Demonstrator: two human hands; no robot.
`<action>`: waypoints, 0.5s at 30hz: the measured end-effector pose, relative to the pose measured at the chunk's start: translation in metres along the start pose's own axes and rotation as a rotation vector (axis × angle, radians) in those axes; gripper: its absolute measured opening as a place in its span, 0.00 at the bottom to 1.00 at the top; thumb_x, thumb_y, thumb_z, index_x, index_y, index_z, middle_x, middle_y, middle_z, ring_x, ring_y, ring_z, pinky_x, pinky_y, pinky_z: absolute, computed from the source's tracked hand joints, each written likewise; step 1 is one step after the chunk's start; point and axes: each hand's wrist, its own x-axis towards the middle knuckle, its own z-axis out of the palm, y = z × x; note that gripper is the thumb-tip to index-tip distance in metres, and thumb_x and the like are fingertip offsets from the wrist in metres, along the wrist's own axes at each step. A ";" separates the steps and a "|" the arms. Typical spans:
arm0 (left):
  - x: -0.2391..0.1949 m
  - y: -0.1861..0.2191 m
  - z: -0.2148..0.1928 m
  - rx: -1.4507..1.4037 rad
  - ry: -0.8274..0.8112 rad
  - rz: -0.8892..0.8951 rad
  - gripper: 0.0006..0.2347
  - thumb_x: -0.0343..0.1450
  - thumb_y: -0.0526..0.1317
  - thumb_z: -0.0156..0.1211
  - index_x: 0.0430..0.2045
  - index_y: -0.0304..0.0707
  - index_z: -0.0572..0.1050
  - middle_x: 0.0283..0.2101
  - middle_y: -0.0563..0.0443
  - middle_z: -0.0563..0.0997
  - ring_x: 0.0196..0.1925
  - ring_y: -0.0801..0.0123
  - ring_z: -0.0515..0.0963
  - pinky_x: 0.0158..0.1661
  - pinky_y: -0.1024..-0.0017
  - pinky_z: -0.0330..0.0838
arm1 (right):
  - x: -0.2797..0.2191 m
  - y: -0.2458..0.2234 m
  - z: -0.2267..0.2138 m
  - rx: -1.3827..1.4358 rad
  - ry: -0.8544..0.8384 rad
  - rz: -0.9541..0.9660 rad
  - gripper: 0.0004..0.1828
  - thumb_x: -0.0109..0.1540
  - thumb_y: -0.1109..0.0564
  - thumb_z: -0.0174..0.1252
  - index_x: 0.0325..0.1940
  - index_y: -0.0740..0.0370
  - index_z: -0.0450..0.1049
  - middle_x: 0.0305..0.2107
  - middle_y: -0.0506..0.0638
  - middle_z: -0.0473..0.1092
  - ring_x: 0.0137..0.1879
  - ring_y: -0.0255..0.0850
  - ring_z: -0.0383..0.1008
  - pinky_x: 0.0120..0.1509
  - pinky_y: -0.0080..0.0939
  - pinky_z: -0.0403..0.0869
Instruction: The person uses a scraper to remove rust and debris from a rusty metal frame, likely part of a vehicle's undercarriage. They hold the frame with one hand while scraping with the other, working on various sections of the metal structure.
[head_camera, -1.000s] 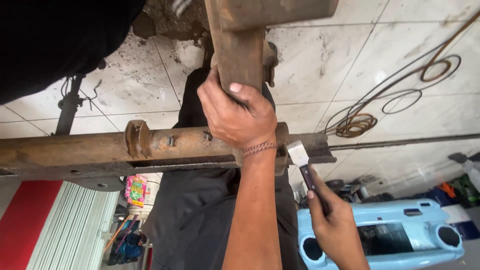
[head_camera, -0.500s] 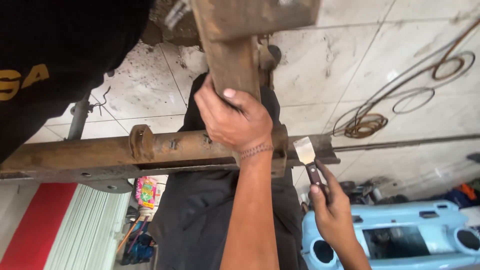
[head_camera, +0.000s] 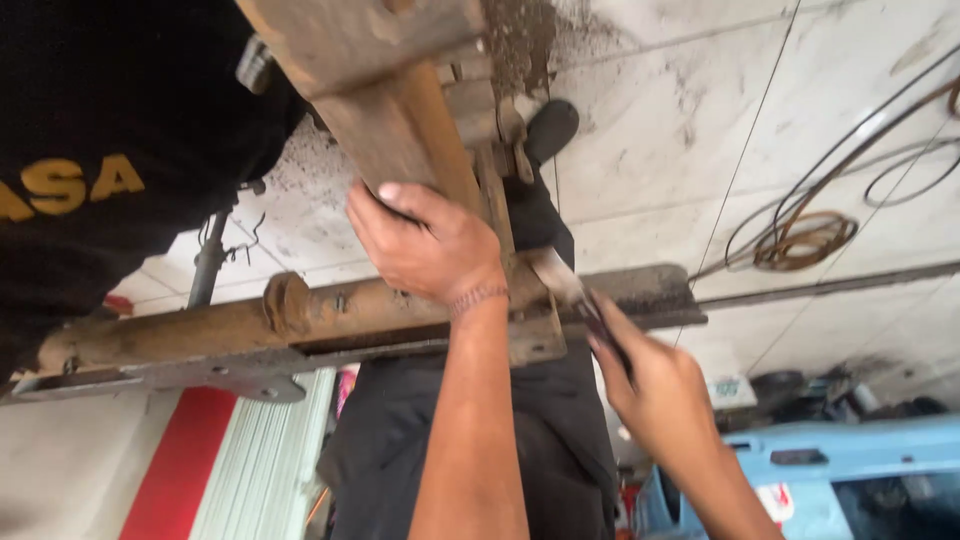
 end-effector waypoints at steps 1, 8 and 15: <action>-0.004 -0.002 -0.001 0.026 -0.003 -0.014 0.19 0.80 0.44 0.40 0.49 0.22 0.72 0.48 0.27 0.77 0.50 0.32 0.76 0.51 0.47 0.69 | 0.007 -0.006 -0.005 -0.059 -0.017 -0.074 0.25 0.62 0.57 0.62 0.64 0.59 0.73 0.32 0.66 0.76 0.36 0.60 0.78 0.37 0.49 0.74; -0.005 -0.012 0.006 0.061 0.064 0.017 0.21 0.81 0.45 0.39 0.54 0.19 0.71 0.54 0.22 0.78 0.55 0.31 0.77 0.57 0.49 0.69 | -0.021 0.046 0.018 0.266 0.084 -0.021 0.23 0.64 0.56 0.58 0.63 0.62 0.71 0.41 0.64 0.79 0.47 0.51 0.84 0.48 0.44 0.77; -0.007 0.002 0.015 -0.007 0.034 0.013 0.23 0.80 0.46 0.38 0.55 0.17 0.71 0.50 0.21 0.79 0.51 0.32 0.78 0.54 0.49 0.70 | -0.037 0.081 0.030 0.265 0.058 -0.010 0.26 0.61 0.61 0.61 0.65 0.63 0.72 0.44 0.63 0.79 0.50 0.49 0.83 0.51 0.41 0.78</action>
